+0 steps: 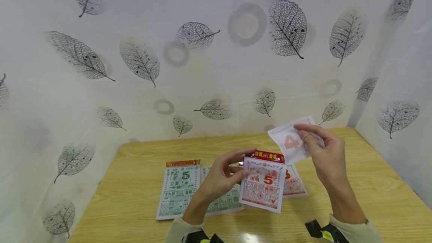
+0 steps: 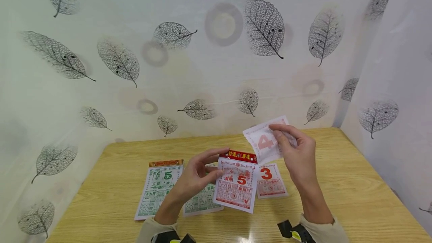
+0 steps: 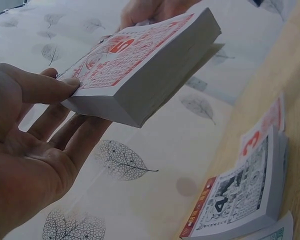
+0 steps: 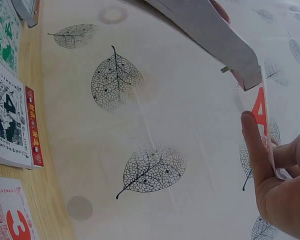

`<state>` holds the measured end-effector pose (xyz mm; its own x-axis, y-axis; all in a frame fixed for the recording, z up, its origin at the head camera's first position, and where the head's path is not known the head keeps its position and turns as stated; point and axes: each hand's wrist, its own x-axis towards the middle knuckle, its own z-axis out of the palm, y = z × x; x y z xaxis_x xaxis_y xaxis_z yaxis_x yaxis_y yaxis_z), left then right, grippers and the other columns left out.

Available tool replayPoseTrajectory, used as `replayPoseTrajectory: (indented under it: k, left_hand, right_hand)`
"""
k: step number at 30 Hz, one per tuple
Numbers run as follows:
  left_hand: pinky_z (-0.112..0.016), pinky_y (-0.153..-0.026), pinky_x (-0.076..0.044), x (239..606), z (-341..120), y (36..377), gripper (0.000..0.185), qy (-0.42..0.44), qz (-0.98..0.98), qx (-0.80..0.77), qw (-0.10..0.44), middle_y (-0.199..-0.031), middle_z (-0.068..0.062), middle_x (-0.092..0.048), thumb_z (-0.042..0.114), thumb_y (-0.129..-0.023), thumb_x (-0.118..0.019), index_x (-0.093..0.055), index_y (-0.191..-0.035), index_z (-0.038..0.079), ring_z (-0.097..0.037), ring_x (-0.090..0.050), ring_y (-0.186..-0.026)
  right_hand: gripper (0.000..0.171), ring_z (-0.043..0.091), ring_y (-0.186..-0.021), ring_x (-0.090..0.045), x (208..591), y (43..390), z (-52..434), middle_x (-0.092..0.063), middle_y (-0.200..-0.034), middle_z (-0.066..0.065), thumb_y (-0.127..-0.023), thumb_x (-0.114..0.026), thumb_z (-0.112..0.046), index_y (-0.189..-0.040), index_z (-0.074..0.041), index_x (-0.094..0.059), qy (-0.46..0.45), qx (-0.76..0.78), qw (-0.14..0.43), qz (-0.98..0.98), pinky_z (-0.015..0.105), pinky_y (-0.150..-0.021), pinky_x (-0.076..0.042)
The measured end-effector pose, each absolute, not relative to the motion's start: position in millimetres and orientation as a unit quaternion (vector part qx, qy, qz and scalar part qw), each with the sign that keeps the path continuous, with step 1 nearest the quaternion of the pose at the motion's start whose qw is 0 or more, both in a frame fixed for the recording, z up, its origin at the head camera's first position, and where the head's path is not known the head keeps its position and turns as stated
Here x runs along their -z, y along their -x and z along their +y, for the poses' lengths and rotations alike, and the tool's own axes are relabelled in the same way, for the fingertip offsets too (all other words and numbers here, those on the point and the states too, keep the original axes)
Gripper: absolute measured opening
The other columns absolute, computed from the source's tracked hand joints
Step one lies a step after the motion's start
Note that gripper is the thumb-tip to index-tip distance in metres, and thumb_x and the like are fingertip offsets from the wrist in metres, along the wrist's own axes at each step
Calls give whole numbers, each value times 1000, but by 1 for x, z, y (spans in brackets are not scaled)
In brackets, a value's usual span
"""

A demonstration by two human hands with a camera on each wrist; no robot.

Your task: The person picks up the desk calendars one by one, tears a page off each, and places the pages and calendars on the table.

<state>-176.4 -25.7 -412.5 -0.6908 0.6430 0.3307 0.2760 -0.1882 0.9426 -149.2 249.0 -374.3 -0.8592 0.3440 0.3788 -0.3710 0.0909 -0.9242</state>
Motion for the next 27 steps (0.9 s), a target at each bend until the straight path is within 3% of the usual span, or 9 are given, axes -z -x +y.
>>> replayPoseTrajectory:
  k: [20,27]
  left_hand:
    - [-45,-75,-64,411,-26,176,53,-362,623,-680,133,-145,-20,-55,-2,-100,-60,-49,-151,7,-23,-74,-98]
    - [-42,-75,-64,413,-27,178,54,-330,627,-694,126,-145,-21,-53,-1,-100,-61,-48,-151,11,-32,-72,-106]
  right_hand:
    - [24,16,-96,-61,370,147,264,-58,-127,10,-96,-69,0,-118,9,-70,-10,-705,272,-655,16,-70,-58]
    - [24,14,-88,-64,369,145,265,-59,-121,11,-91,-72,7,-115,9,-67,-15,-709,279,-647,18,-65,-59]
